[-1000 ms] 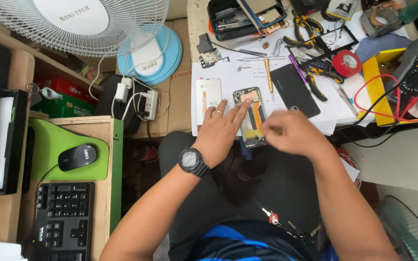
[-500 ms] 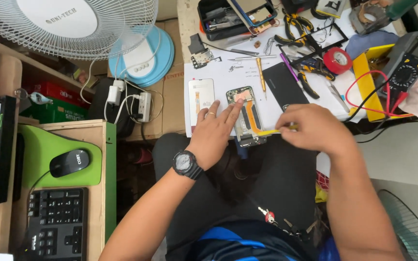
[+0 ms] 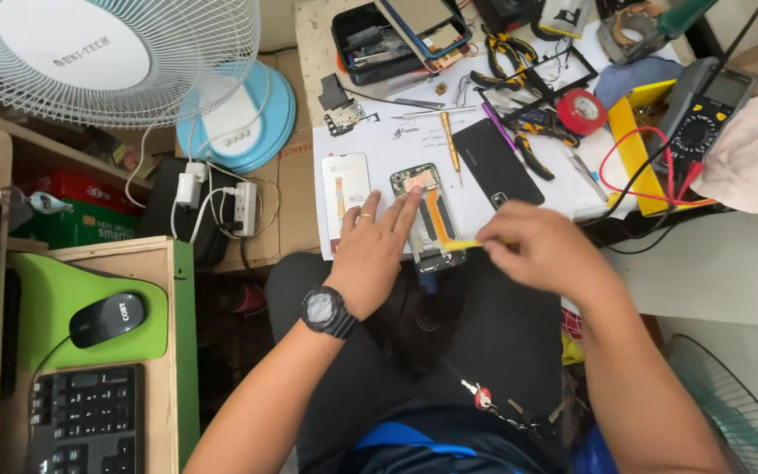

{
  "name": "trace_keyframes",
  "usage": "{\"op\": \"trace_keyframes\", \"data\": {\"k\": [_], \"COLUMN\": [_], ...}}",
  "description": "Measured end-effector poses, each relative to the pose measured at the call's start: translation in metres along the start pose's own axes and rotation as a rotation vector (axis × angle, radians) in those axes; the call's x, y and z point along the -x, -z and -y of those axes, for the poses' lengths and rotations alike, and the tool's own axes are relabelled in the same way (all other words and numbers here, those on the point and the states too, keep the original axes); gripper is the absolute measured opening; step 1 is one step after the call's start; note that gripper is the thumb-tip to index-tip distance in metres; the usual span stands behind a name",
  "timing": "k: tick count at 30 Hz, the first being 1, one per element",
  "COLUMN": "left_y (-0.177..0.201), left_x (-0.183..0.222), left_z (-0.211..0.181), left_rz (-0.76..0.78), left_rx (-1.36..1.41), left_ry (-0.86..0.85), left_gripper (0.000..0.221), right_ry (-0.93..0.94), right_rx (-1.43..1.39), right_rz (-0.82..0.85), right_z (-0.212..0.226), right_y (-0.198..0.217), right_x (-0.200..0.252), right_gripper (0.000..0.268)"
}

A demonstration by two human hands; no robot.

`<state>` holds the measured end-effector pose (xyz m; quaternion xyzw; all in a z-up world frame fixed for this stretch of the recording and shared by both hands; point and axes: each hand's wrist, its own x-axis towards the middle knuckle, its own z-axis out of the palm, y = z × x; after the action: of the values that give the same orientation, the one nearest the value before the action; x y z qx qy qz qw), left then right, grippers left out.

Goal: The person uses a purple plastic spudger to pry and separate components on a disassembled smartphone lying on their lap. They then switch to a yellow plastic spudger to continue working on the device's internal parts.

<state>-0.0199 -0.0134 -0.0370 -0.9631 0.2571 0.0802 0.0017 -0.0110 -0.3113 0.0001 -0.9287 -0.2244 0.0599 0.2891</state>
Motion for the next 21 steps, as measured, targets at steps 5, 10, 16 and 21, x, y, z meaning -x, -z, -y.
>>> {"op": "trace_keyframes", "data": {"k": [5,10,16,21], "left_y": [0.001,0.01,0.028,0.034], "left_x": [0.003,0.003,-0.003,-0.016], "left_z": [-0.001,-0.003,0.002,0.014], "left_rz": [0.01,0.021,0.02,-0.006], "left_rx": [0.039,0.108,0.234,0.305], "left_ry": [0.008,0.036,0.093,0.122], "left_gripper": [0.132,0.131,0.128,0.14], "right_ry": [-0.14,-0.039,0.042,0.004], "right_rx": [0.112,-0.031,0.023,0.074], "right_rz": [-0.046,-0.139,-0.107,-0.045], "right_z": [-0.016,0.006,0.003,0.013], "right_y": [0.019,-0.006,-0.037,-0.032], "right_x": [0.006,-0.011,-0.053,-0.066], "right_gripper": [0.023,0.021,0.015,0.009]}}
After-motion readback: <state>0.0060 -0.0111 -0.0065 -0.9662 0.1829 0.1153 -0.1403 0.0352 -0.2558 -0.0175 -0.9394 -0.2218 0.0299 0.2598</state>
